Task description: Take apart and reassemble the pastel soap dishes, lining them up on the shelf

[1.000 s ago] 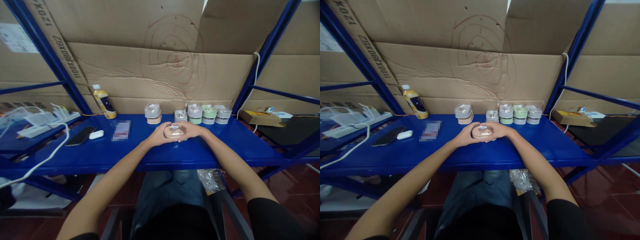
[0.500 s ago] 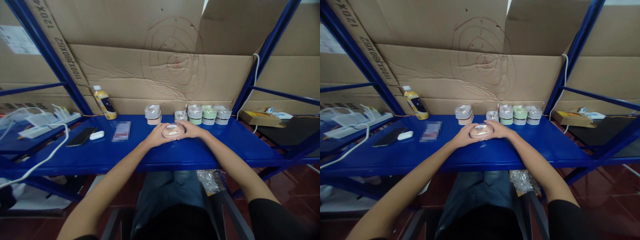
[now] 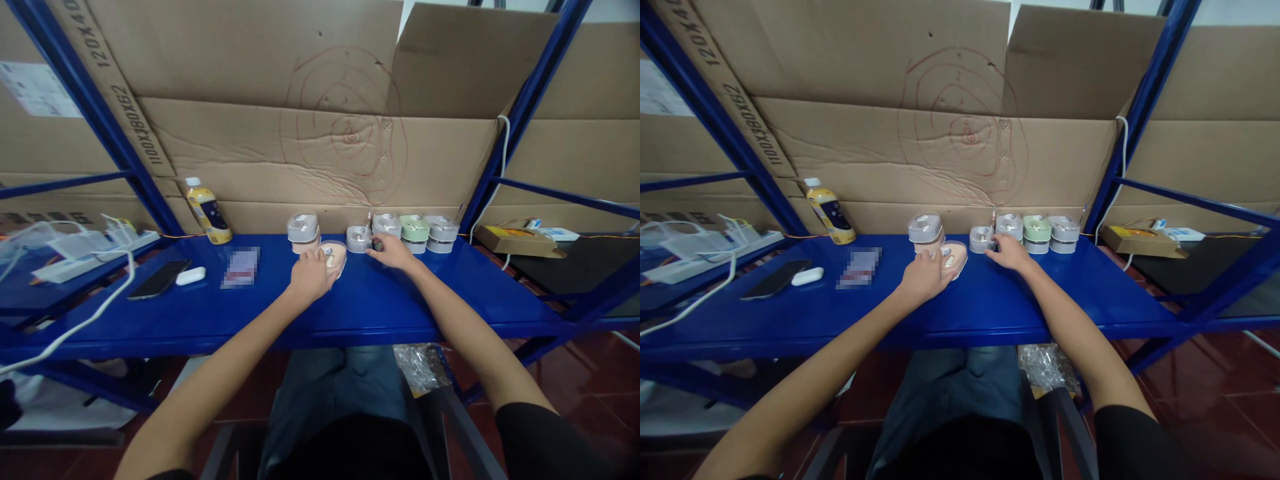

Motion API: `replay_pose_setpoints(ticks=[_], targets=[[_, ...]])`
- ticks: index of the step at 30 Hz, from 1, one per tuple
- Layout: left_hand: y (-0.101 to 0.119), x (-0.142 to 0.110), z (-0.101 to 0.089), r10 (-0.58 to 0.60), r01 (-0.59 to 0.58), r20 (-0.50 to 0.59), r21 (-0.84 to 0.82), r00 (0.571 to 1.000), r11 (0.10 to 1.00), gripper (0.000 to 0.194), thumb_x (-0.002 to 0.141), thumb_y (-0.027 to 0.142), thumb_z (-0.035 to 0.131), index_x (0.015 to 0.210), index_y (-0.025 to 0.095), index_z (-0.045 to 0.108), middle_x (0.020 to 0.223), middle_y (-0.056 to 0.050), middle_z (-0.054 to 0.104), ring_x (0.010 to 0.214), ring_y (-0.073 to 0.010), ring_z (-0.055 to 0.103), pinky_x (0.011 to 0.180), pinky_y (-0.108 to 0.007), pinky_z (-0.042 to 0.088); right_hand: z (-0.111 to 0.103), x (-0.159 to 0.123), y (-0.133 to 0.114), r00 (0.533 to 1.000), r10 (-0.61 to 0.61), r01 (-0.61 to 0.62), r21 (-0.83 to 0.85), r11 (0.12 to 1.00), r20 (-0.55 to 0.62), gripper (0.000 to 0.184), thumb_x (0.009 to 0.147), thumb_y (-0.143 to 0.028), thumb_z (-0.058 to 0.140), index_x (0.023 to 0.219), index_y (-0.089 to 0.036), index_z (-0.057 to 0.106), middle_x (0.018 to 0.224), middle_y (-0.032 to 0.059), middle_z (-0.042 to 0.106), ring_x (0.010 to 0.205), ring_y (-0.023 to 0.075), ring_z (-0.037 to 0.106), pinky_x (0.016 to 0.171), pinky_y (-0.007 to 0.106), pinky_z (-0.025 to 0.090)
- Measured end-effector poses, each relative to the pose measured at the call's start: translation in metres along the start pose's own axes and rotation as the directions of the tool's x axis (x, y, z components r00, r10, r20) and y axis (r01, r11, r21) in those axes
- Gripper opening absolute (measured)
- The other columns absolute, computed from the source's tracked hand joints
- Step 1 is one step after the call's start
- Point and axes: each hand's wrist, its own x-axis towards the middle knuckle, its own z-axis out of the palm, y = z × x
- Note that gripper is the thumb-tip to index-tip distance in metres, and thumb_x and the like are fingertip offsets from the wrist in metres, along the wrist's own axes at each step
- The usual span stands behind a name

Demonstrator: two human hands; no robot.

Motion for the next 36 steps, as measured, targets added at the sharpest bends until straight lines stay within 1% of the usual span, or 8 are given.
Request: replay_pose_setpoints(ticks=[9,15,20,23,25,28,31,36], targets=[[0.035,0.081,0.007,-0.055,0.040,0.121,0.118,0.991,0.992,0.056,0.099,0.045,0.062,0.134,0.001,0.062,0.125,-0.031,0.067,0.116,-0.0392,0.064,0.089,-0.039,0.052,-0.003,-0.002,-0.011,0.999,0.027,-0.027,-0.006,1.000,0.036,0.036,0.093,-0.041,0.071,0.118,-0.014,0.073,0.113,0.0136,0.077,0.093,0.0248,0.074,0.088,0.035,0.056],[0.036,0.092,0.013,-0.062,0.054,0.078,0.096,0.995,0.994,0.060,0.099,0.036,0.060,0.145,-0.001,0.050,0.130,-0.033,0.064,0.117,-0.0395,0.065,0.090,-0.042,0.054,-0.001,-0.003,-0.012,0.998,-0.011,0.008,0.047,0.999,0.055,0.030,0.093,-0.039,0.073,0.113,-0.016,0.074,0.111,0.0121,0.079,0.092,0.0256,0.075,0.083,0.036,0.057],[0.010,0.084,0.001,-0.052,0.058,-0.113,0.051,0.992,0.997,0.048,0.100,0.028,0.049,0.141,0.004,0.052,0.136,-0.030,0.060,0.130,-0.0422,0.055,0.102,-0.050,0.048,-0.001,-0.003,-0.016,0.997,-0.016,0.012,0.056,0.998,0.070,0.030,0.093,-0.039,0.072,0.112,-0.016,0.075,0.109,0.0134,0.079,0.094,0.0280,0.075,0.084,0.039,0.057],[-0.016,0.090,0.000,-0.198,0.204,-0.277,-0.006,0.940,0.979,0.065,0.097,0.040,0.057,0.150,0.005,0.043,0.152,-0.034,0.044,0.142,-0.0503,0.041,0.111,-0.062,0.037,-0.001,-0.004,-0.020,0.997,-0.002,-0.003,0.059,0.998,0.079,0.030,0.093,-0.040,0.071,0.111,-0.016,0.075,0.109,0.0134,0.079,0.095,0.0281,0.074,0.084,0.038,0.056],[-0.032,0.097,0.005,-0.364,0.367,-0.276,-0.044,0.890,0.929,0.088,0.089,0.053,0.066,0.155,0.004,0.034,0.160,-0.038,0.031,0.146,-0.0562,0.033,0.112,-0.069,0.034,-0.002,-0.005,-0.022,0.996,-0.002,-0.003,0.054,0.999,0.090,0.029,0.094,-0.040,0.071,0.111,-0.016,0.075,0.110,0.0130,0.078,0.094,0.0276,0.074,0.083,0.038,0.056],[-0.048,0.106,0.015,-0.508,0.488,-0.152,-0.151,0.848,0.860,0.099,0.081,0.062,0.072,0.154,0.006,0.036,0.152,-0.038,0.041,0.137,-0.0552,0.048,0.105,-0.065,0.043,-0.002,-0.005,-0.024,0.996,-0.001,-0.003,0.034,0.999,0.095,0.028,0.094,-0.040,0.070,0.109,-0.017,0.076,0.108,0.0126,0.078,0.093,0.0272,0.074,0.083,0.038,0.056],[-0.055,0.106,0.016,-0.484,0.447,-0.106,-0.253,0.869,0.858,0.085,0.082,0.060,0.073,0.144,0.008,0.046,0.135,-0.032,0.054,0.123,-0.0476,0.062,0.101,-0.056,0.050,-0.002,-0.006,-0.023,0.996,0.015,-0.019,0.040,0.999,0.084,0.025,0.094,-0.039,0.071,0.106,-0.017,0.076,0.106,0.0117,0.078,0.092,0.0266,0.074,0.082,0.037,0.056],[-0.056,0.085,-0.005,-0.375,0.276,-0.253,-0.354,0.892,0.894,0.077,0.080,0.051,0.078,0.141,0.013,0.049,0.134,-0.024,0.054,0.125,-0.0439,0.062,0.105,-0.055,0.050,-0.005,-0.006,-0.024,0.995,-0.035,0.050,0.154,0.987,-0.097,0.032,0.093,-0.038,0.071,0.116,-0.016,0.073,0.108,0.0125,0.076,0.094,0.0262,0.073,0.090,0.041,0.057]])
